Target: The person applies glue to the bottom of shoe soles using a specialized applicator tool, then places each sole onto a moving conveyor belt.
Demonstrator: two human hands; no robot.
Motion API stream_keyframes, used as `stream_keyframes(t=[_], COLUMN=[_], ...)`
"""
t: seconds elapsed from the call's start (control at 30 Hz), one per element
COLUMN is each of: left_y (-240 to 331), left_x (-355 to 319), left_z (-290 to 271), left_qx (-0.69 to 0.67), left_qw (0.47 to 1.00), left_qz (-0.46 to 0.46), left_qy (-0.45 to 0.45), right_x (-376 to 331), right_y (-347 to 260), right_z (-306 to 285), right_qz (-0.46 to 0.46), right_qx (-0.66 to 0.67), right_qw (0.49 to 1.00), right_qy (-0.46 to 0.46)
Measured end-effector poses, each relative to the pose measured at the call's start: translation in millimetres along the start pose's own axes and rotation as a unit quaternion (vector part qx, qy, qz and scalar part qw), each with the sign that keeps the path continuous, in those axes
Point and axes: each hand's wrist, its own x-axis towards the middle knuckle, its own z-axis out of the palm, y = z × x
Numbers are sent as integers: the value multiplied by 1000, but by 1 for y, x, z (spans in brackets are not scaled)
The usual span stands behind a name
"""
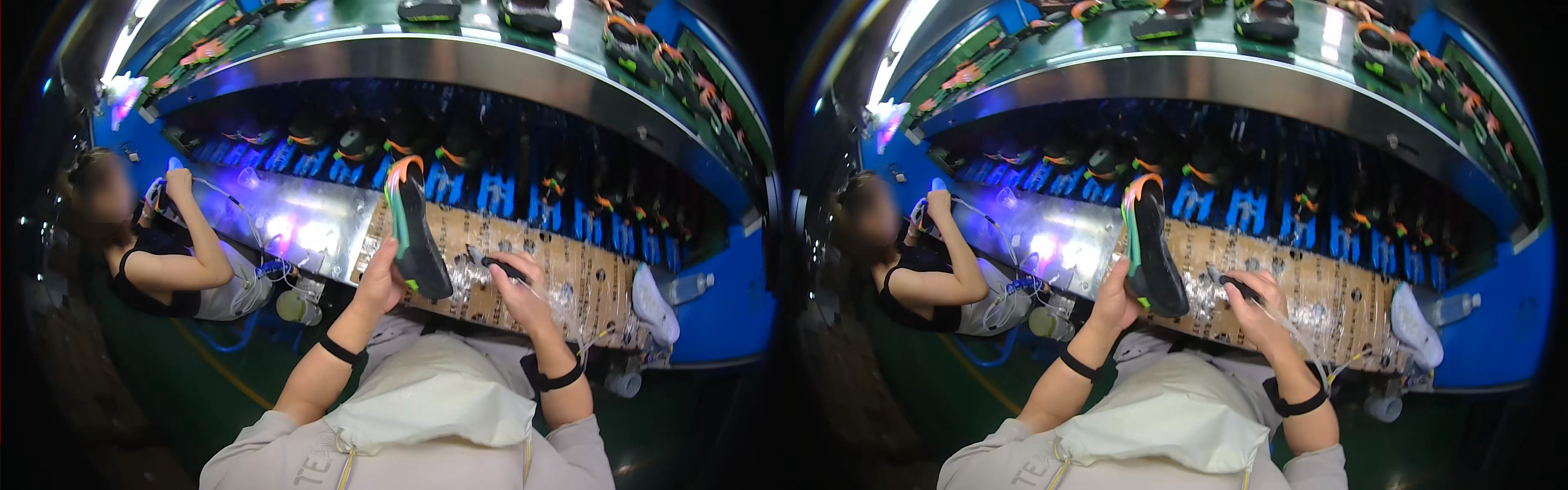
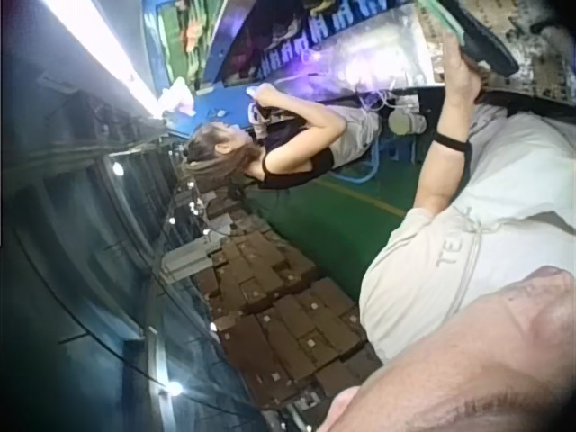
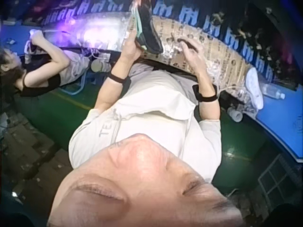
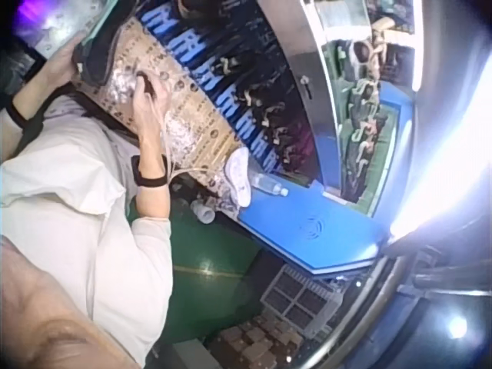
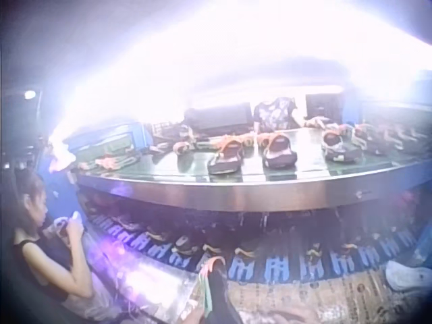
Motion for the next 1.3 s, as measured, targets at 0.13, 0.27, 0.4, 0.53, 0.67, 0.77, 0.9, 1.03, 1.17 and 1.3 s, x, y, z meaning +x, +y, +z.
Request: stream_keyframes(t=[0.13,0.27,0.4,0.53,0.67,0.77,0.9,1.03,1.17,1.3], left_y=[8,14,67,160,251,274,250,257,284,304], left_x=[-1,-21,-26,4,74,118,133,140,158,193], left_z=[-20,-50,-25,59,135,126,100,102,128,141], left_qx=[-229,-237,-222,-118,-144,-188,46,382,650,720], left_qw=[966,966,961,981,949,950,957,734,506,537], left_qz=[-93,-104,-151,-46,58,171,272,512,481,295], left_qy=[76,25,-71,-144,-275,-183,85,229,300,325], right_x=[3,1,-14,-10,-15,-11,-14,-12,-10,-9], right_y=[32,101,120,114,117,112,110,113,111,111], right_z=[2,18,19,22,18,23,23,21,22,23], right_qz=[-30,-89,-26,-61,-43,-39,-27,-58,-52,-51], right_qx=[11,-37,5,-28,-26,3,11,-23,-23,-13], right_qw=[996,985,986,986,987,987,987,987,987,987], right_qy=[79,146,165,152,152,153,157,150,147,152])
